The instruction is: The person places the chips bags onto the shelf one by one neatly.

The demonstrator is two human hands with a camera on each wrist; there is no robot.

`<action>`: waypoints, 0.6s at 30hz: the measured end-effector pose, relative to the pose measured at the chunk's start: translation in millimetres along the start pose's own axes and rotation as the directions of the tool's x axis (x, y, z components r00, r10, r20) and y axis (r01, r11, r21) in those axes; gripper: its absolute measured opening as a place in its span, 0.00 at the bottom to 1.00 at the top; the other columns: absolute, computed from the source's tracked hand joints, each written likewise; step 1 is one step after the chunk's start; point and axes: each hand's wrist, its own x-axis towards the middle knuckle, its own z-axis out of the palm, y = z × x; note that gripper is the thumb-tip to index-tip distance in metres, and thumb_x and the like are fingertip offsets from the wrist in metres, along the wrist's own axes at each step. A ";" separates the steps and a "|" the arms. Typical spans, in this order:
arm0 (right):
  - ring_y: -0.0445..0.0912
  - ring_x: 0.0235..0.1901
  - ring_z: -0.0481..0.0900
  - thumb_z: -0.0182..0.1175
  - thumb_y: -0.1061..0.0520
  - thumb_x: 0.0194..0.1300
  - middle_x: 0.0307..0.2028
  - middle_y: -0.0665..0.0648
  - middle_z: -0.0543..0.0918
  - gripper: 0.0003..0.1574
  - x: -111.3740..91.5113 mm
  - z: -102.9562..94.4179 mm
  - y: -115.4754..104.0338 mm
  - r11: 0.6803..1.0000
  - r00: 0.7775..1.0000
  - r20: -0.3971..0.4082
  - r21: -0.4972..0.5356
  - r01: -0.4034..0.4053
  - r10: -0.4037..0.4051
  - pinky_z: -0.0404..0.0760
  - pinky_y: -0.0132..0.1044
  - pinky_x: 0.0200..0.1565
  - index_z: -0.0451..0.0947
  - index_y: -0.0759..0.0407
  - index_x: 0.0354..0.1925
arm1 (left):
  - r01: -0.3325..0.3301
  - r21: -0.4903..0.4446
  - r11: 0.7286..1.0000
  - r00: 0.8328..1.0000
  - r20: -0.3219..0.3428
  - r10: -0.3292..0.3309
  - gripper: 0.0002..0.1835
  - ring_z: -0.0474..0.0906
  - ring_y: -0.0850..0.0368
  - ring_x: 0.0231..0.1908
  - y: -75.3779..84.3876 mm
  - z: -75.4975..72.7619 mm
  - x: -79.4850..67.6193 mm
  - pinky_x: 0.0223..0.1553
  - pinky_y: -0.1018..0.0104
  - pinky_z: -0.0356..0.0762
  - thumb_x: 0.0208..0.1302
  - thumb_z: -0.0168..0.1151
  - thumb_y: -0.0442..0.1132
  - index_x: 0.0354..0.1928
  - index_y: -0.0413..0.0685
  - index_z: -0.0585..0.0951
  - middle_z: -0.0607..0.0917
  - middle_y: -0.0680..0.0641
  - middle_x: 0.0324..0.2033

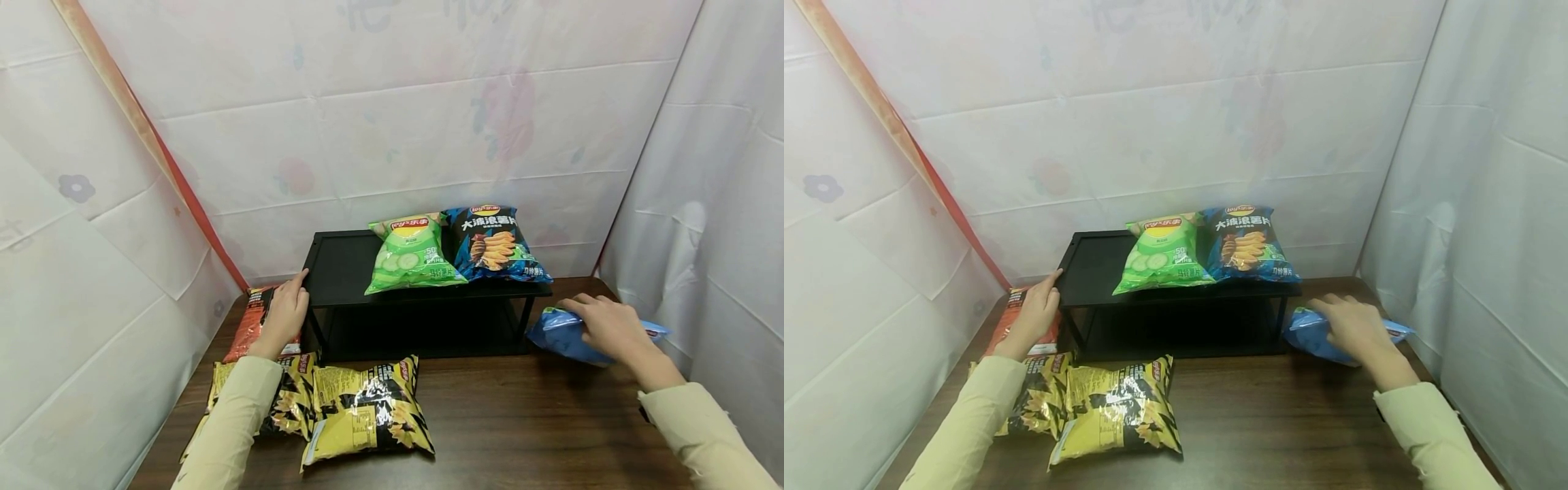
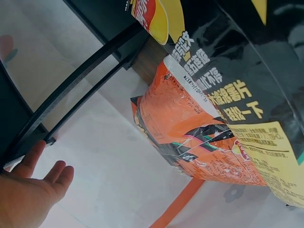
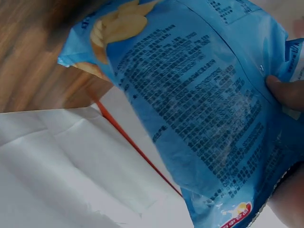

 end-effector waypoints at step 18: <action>0.56 0.34 0.79 0.62 0.66 0.43 0.44 0.62 0.80 0.30 0.0 -15.8 -12.6 0.998 0.999 0.019 -0.050 0.039 -0.038 0.69 0.37 0.17 0.77 0.57 0.50 | 0.003 -0.003 1.000 1.000 0.002 -0.002 0.28 0.53 0.35 0.64 1.0 0.0 0.7 0.62 0.38 0.49 0.71 0.26 0.47 0.70 0.49 0.54 0.61 0.37 0.66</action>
